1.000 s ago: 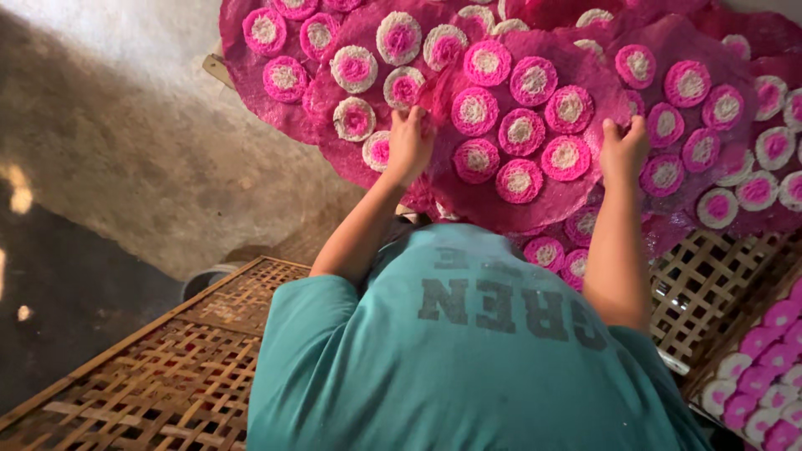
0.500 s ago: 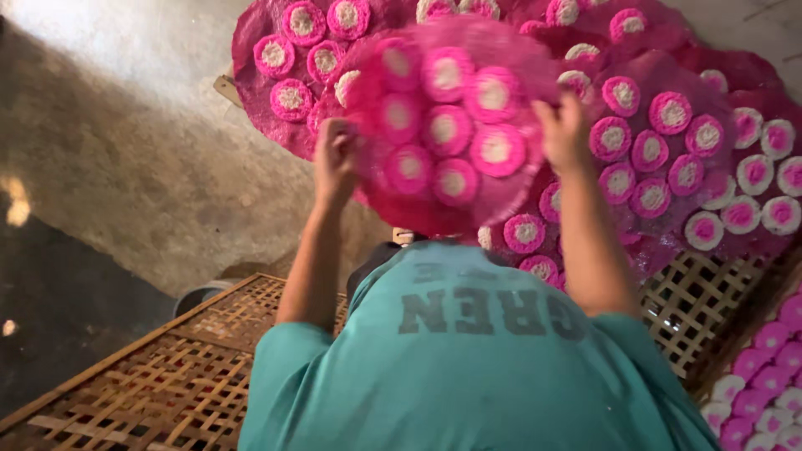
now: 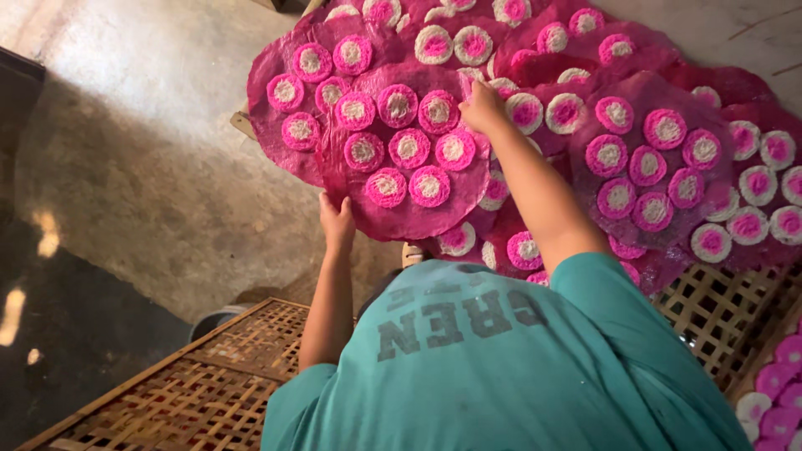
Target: The person arranges pink and white circular decorative items on a woven bamboo tray. They pick up the circles from a pile and place them in rows on the tray, occasionally adjusting their positions.
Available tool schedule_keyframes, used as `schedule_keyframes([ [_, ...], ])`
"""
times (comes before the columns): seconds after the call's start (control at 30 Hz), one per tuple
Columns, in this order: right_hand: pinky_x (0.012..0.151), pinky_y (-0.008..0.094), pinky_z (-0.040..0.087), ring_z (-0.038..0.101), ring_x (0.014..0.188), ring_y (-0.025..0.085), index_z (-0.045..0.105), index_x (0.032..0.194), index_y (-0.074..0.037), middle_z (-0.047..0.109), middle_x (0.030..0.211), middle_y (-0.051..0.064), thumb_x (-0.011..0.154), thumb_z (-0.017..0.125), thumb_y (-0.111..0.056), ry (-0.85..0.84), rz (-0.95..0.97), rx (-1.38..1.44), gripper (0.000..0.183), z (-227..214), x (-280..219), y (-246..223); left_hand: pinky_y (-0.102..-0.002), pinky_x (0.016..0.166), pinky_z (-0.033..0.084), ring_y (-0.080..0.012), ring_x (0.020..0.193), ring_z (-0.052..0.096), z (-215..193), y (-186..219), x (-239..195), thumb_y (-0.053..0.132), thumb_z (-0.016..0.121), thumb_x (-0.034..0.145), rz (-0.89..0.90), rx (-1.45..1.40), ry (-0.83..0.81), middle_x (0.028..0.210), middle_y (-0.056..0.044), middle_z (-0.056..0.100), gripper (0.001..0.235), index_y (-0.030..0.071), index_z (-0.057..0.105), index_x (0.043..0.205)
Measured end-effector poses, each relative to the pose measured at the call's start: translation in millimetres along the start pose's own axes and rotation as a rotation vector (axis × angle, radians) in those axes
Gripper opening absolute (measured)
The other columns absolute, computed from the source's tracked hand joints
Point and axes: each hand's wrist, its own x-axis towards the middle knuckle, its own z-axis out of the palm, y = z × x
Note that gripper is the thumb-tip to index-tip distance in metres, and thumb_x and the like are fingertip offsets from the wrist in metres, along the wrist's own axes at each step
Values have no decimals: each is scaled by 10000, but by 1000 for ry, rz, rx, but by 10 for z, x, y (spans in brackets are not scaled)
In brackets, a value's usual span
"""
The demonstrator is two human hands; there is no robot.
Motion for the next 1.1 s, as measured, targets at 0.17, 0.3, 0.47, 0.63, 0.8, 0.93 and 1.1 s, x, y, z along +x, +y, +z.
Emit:
schedule_keyframes([
  [0.17, 1055, 486, 491, 600, 1234, 430, 682, 1161, -3, 540, 1414, 300, 898, 714, -209, 12, -74, -267, 336, -37, -64, -268, -287, 789, 522, -147, 873, 642, -46, 324, -17, 40, 677, 940, -112, -148, 8, 966, -56, 685, 198, 3, 580, 1109],
  [0.3, 1024, 496, 494, 610, 1200, 421, 601, 1297, -21, 601, 1325, 252, 907, 649, -139, -28, -110, -51, 410, -216, -247, -486, -252, 709, 454, -82, 802, 539, -89, 447, -23, 29, 691, 948, -120, -355, -5, 897, 13, 599, 159, 49, 578, 1058],
  [0.47, 1100, 482, 461, 568, 1286, 399, 579, 1390, -55, 590, 1359, 224, 945, 631, -145, -61, -123, 138, 458, -151, -362, -619, -233, 706, 432, -59, 793, 511, -141, 373, 80, 27, 702, 957, -107, -464, 26, 890, 42, 568, 172, 77, 580, 1068],
  [0.63, 1065, 544, 423, 492, 1285, 463, 631, 1203, -25, 457, 1455, 251, 870, 710, -142, 221, -221, -228, 362, 27, -410, -410, -227, 749, 478, -69, 841, 560, -136, 173, -7, 71, 670, 976, -181, -402, 1, 944, 24, 623, 140, 82, 603, 1099],
  [0.8, 1067, 510, 467, 552, 1272, 427, 542, 1390, -28, 563, 1386, 243, 912, 634, -112, 80, -102, 39, 494, 42, -105, -339, -241, 700, 504, -81, 850, 607, -114, 98, -89, 94, 649, 912, -401, -605, -10, 990, 28, 652, 300, 166, 517, 1171],
  [0.93, 1004, 504, 476, 584, 1216, 413, 560, 1335, -16, 602, 1324, 235, 876, 684, -147, -18, 12, -55, 494, -75, -10, -497, -274, 650, 449, -122, 786, 544, -93, 131, -117, 83, 656, 1001, -369, -634, -105, 985, -35, 623, 235, 76, 557, 1214],
  [1.1, 960, 496, 495, 610, 1167, 421, 645, 1244, -14, 660, 1221, 247, 826, 780, -206, 1, -286, -59, 480, -412, -182, -553, -229, 775, 534, -85, 915, 627, -70, 368, -22, 36, 620, 994, -198, -686, -118, 1075, -8, 662, 238, 70, 575, 1225],
])
